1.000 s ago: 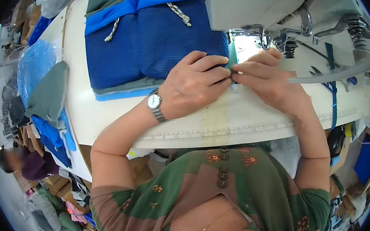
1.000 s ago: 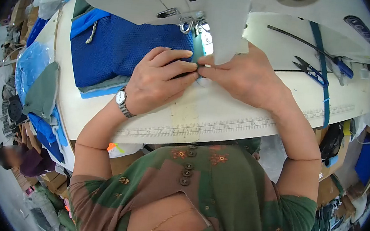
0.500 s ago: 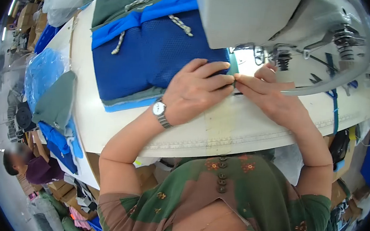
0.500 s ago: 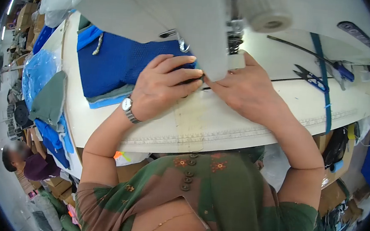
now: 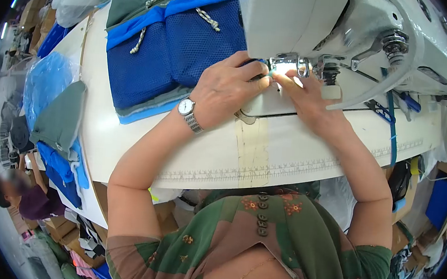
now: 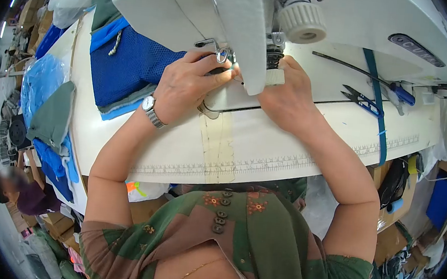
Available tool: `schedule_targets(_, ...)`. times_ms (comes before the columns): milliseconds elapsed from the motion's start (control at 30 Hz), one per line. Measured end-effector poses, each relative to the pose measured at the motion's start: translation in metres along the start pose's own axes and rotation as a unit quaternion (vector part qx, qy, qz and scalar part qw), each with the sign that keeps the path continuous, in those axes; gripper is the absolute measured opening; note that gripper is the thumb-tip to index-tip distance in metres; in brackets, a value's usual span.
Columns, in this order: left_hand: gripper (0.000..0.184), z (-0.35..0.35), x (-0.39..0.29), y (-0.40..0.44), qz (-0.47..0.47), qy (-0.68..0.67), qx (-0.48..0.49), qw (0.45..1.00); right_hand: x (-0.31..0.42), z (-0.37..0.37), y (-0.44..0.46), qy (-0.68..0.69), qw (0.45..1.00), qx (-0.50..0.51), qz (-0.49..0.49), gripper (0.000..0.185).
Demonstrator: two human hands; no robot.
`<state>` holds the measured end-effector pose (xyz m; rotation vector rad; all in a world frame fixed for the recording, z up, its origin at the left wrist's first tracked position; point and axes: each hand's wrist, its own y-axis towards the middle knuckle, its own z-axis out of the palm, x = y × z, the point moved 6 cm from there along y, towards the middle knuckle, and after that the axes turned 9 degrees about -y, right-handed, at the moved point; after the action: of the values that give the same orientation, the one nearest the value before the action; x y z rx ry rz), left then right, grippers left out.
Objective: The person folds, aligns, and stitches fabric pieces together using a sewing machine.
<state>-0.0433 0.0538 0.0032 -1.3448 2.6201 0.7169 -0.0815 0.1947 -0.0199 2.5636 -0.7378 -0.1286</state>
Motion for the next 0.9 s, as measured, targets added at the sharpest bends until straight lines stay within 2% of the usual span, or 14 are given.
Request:
schedule_targets(100,0.024,-0.001,-0.004,0.0,0.013,0.006,-0.026,1.0,-0.001,0.002,-0.001,-0.017,1.0,0.001,0.007,0.035)
schedule_targets(367,0.027,0.007,-0.006,0.0,-0.059,0.034,-0.018,0.997,0.0,0.001,-0.004,-0.076,0.997,-0.009,0.006,0.037)
schedule_targets(533,0.03,0.011,-0.013,0.0,-0.096,0.052,-0.006,0.994,-0.009,0.006,-0.008,-0.067,0.996,-0.038,0.039,0.026)
schedule_targets(633,0.03,0.013,-0.015,0.0,-0.11,0.054,-0.023,0.992,-0.013,0.005,-0.009,-0.055,0.996,-0.062,0.018,0.021)
schedule_targets(800,0.03,0.014,-0.017,-0.002,-0.101,0.053,-0.057,0.992,-0.014,0.003,-0.005,-0.066,0.997,-0.036,0.025,0.017)
schedule_targets(900,0.03,0.017,-0.018,0.001,-0.133,0.062,-0.044,0.988,-0.014,0.0,-0.003,-0.07,0.997,-0.029,0.032,0.015)
